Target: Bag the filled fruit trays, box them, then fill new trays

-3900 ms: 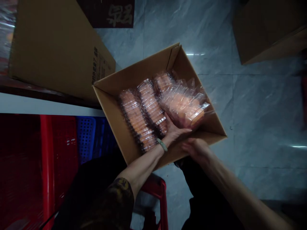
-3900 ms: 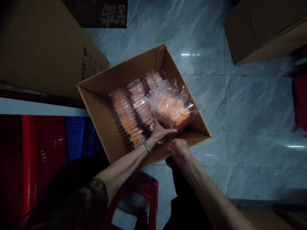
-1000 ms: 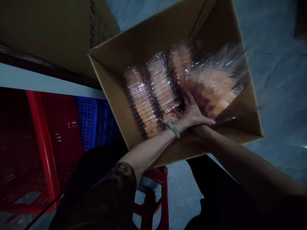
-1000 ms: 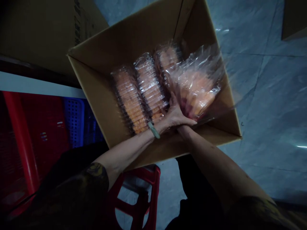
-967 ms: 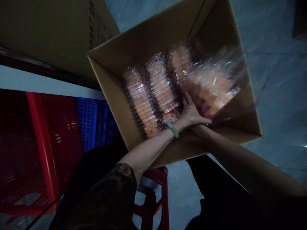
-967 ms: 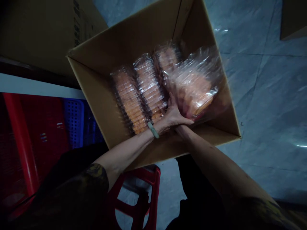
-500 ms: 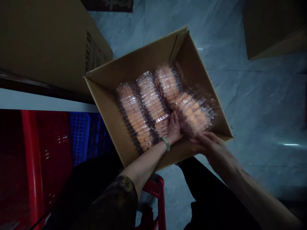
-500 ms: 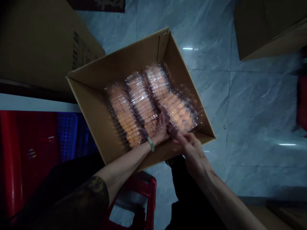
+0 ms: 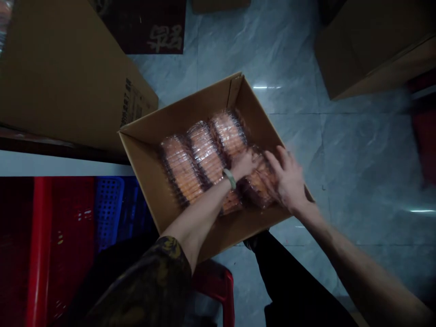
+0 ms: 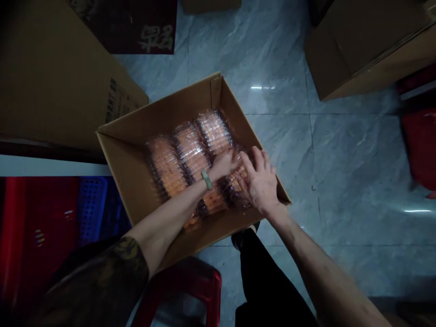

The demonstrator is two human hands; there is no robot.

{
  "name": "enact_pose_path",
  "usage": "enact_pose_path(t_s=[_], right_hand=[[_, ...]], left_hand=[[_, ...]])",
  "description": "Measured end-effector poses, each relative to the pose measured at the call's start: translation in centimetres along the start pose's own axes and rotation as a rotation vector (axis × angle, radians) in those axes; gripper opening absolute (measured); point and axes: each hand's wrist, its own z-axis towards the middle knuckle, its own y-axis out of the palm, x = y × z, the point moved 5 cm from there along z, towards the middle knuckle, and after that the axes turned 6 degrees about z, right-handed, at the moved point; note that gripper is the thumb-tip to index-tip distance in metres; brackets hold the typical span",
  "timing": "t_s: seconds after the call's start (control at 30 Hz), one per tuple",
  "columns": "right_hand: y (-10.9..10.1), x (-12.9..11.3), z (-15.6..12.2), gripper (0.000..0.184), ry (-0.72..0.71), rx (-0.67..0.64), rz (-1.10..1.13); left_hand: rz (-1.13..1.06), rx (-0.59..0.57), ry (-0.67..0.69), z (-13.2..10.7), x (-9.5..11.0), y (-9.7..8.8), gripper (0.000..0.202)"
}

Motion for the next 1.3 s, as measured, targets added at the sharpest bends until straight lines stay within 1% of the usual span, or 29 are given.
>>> enact_pose_path(t_s=[0.03,0.07,0.1,0.17,0.2,0.27,0.33,0.4,0.47,0.53,0.57,0.63,0.67,0.7,0.77,0.87,0.97,1.07,1.13,1.23,1.27,1.3], right_hand=[[1.0,0.1,-0.1,0.047,-0.007,-0.117,-0.078],[1.9,0.2,-0.6,0.044,-0.005,-0.211,-0.139],[2.5,0.1,-1.3,0.043,0.001,-0.268,-0.182],[3.5,-0.1,-2.6,0.043,0.017,-0.314,-0.229],[3.9,-0.2,-3.0,0.045,0.029,-0.328,-0.239],[5.2,-0.1,-3.0,0.048,0.069,-0.385,-0.241],[6.8,0.2,-2.0,0.052,0.119,-0.465,-0.232],[7.9,0.5,-1.1,0.054,0.150,-0.505,-0.236],[8.1,0.6,-0.7,0.053,0.133,-0.507,-0.238],[7.2,0.8,-1.3,0.048,0.090,-0.480,-0.204],[6.4,1.0,-1.9,0.046,0.075,-0.444,-0.189],[4.4,1.7,-3.3,0.041,0.055,-0.316,-0.194],[3.4,2.0,-4.1,0.040,0.043,-0.235,-0.211],[2.6,2.3,-5.0,0.039,0.027,-0.157,-0.226],[1.7,2.7,-6.5,0.036,-0.016,-0.033,-0.216],[1.6,2.7,-7.6,0.030,-0.047,0.093,-0.133],[1.8,2.5,-7.7,0.028,-0.064,0.139,-0.077],[1.9,2.5,-7.5,0.027,-0.064,0.140,-0.068],[1.8,2.5,-7.5,0.026,-0.059,0.131,-0.068],[1.7,2.4,-7.6,0.025,-0.050,0.127,-0.067],[1.7,2.3,-7.6,0.025,-0.050,0.133,-0.066],[1.7,2.3,-7.6,0.025,-0.048,0.142,-0.066]], left_hand=[[0.045,-0.055,0.011,-0.7,0.3,1.2,0.041],[0.092,-0.072,0.018,-1.6,0.4,2.1,0.044],[0.120,-0.053,0.012,-2.6,0.4,2.7,0.046],[0.120,-0.017,-0.028,-4.0,-0.3,3.6,0.050],[0.117,-0.031,-0.057,-4.2,-0.7,4.1,0.052],[0.131,-0.115,-0.099,-3.3,-1.7,5.2,0.053],[0.160,-0.194,-0.115,-1.5,-2.5,6.1,0.052],[0.176,-0.225,-0.098,0.1,-2.7,6.6,0.050],[0.180,-0.234,-0.073,0.5,-2.4,6.5,0.051],[0.185,-0.223,-0.064,-0.5,-1.7,5.9,0.052],[0.185,-0.195,-0.060,-1.4,-1.2,5.6,0.053],[0.185,-0.131,-0.022,-3.6,0.1,5.1,0.059],[0.190,-0.112,0.021,-4.7,0.8,5.2,0.062],[0.202,-0.105,0.075,-5.6,1.4,5.6,0.065],[0.255,-0.106,0.185,-7.0,2.2,6.8,0.067],[0.356,-0.063,0.268,-7.3,1.8,8.7,0.066],[0.423,-0.059,0.306,-6.8,0.9,10.2,0.063],[0.465,-0.082,0.322,-6.6,0.5,10.9,0.064],[0.473,-0.102,0.321,-6.6,0.5,10.7,0.065],[0.436,-0.127,0.341,-6.8,0.8,9.8,0.067],[0.422,-0.111,0.307,-6.7,0.7,9.4,0.067],[0.414,-0.086,0.244,-6.7,0.6,9.0,0.067]])
